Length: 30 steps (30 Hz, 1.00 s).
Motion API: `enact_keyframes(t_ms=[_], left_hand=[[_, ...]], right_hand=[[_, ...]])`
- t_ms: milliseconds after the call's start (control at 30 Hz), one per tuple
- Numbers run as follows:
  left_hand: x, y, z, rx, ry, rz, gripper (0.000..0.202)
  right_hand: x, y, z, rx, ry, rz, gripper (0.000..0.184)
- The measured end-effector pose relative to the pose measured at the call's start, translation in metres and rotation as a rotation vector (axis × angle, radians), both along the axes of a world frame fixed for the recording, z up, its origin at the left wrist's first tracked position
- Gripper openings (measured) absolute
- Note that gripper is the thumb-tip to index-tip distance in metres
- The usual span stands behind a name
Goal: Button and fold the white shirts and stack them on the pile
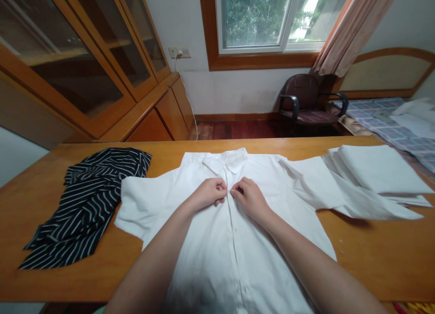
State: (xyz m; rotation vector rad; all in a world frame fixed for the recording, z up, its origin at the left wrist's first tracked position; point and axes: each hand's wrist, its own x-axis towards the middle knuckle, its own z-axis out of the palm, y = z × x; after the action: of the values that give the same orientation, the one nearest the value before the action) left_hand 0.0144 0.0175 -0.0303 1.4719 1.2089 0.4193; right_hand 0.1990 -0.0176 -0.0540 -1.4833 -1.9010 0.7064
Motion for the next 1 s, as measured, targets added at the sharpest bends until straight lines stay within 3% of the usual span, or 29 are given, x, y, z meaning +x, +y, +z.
enact_keyframes(t_ms=[1000], left_hand=[[-0.0021,0.0013,-0.0005,-0.041,-0.062,-0.006,0.007]], right_hand=[[0.0026,0.0015,0.0012,0.002,0.062,0.004,0.010]])
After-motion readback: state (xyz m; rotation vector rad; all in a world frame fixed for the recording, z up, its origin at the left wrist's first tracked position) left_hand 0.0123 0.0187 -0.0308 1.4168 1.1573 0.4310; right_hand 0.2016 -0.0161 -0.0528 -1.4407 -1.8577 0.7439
